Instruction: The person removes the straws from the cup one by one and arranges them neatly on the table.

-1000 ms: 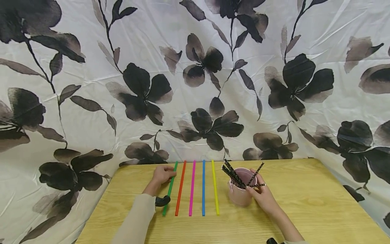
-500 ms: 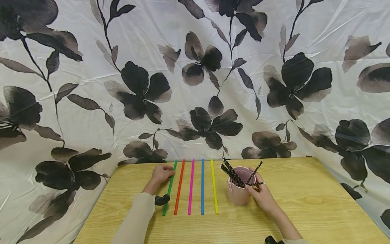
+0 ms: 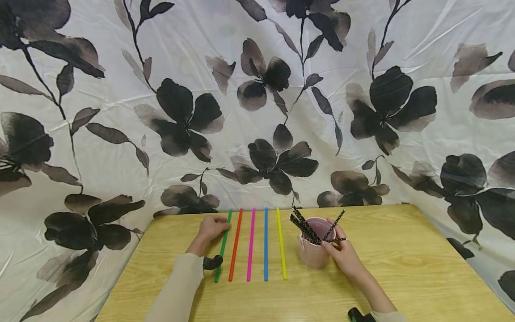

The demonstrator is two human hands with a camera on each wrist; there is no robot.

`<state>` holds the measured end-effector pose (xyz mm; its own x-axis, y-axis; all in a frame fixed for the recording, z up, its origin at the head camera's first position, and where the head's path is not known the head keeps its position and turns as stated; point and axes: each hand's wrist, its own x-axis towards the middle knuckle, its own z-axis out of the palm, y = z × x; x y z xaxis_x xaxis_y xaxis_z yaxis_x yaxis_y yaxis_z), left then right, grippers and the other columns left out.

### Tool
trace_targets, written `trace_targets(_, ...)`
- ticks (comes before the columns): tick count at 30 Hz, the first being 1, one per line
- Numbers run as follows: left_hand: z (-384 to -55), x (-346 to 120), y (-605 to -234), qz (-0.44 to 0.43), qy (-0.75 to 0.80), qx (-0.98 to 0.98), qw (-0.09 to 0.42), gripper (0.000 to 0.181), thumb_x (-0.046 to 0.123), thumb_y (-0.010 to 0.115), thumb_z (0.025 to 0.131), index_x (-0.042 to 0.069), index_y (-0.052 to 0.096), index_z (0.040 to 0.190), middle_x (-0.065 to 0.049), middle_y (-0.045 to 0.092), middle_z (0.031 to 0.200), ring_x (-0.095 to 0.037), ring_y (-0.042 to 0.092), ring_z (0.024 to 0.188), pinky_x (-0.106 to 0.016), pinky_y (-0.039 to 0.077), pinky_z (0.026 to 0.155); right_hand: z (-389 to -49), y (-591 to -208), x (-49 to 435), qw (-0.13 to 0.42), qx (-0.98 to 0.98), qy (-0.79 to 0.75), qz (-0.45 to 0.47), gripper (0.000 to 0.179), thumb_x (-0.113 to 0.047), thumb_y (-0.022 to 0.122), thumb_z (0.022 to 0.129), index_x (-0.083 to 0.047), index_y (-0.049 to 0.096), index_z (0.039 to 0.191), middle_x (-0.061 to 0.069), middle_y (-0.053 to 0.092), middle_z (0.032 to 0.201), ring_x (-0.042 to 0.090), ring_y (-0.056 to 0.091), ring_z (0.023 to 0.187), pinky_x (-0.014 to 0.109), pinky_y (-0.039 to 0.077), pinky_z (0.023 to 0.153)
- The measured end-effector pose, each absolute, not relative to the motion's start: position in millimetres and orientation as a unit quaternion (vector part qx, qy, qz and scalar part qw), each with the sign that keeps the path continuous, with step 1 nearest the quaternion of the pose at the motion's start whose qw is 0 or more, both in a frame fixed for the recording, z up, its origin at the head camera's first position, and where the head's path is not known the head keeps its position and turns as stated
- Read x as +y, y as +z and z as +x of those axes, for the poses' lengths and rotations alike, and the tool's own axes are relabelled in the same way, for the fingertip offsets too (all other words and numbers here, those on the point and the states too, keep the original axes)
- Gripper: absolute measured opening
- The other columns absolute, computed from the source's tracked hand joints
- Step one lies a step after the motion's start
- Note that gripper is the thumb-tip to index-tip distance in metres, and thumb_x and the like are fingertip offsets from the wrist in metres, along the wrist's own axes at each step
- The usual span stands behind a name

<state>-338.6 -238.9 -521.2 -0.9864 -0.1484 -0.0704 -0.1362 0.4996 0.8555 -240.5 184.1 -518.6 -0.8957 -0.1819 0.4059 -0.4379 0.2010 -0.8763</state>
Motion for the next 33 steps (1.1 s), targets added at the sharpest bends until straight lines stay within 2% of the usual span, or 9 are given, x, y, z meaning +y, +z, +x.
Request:
trace_targets(7, -339.7, -240.4, -521.2, 0.081, -0.481, -0.873, 0.001, 0.032, 0.011, 0.075, 0.084, -0.003, 0.069, 0.112, -0.012, 0.069, 0.097, -0.014, 0.063, 0.067, -0.029, 0.054, 0.061, -240.2, -518.2, 183.7, 0.111, -0.773, 0.592, 0.202, 0.062, -0.003, 0.060, 0.094, -0.005, 0.031, 0.149, 0.024, 0.040, 0.144, 0.042, 0.042, 0.126, 0.032, 0.044, 0.093)
trace_targets(15, -338.3, -240.4, -519.3, 0.083, -0.497, -0.864, -0.007, 0.032, 0.010, 0.074, 0.085, -0.003, 0.069, 0.113, -0.012, 0.070, 0.097, -0.016, 0.065, 0.071, -0.029, 0.055, 0.062, -239.8, -519.7, 185.1, 0.108, -0.767, 0.597, 0.208, 0.063, -0.003, 0.059, 0.094, -0.006, 0.030, 0.150, 0.023, 0.041, 0.144, 0.031, 0.043, 0.126, 0.023, 0.042, 0.094)
trace_targets(26, -336.3, -242.3, -516.1, 0.085, -0.521, -0.849, -0.010, 0.032, 0.009, 0.072, 0.087, -0.005, 0.067, 0.116, -0.014, 0.069, 0.098, -0.016, 0.066, 0.074, -0.029, 0.056, 0.065, -239.0, -519.2, 183.6, 0.108, -0.775, 0.590, 0.197, 0.063, -0.004, 0.060, 0.094, -0.007, 0.031, 0.150, 0.023, 0.039, 0.146, 0.040, 0.040, 0.128, 0.029, 0.043, 0.094)
trace_targets(33, -336.8, -243.7, -518.8, 0.089, -0.542, -0.835, 0.004, 0.035, 0.010, 0.075, 0.085, -0.005, 0.067, 0.115, -0.014, 0.070, 0.097, -0.016, 0.066, 0.071, -0.028, 0.056, 0.063, -237.0, -517.3, 181.9, 0.101, -0.765, 0.604, 0.199, 0.063, -0.004, 0.060, 0.095, -0.007, 0.030, 0.150, 0.023, 0.039, 0.145, 0.040, 0.039, 0.129, 0.027, 0.042, 0.094)
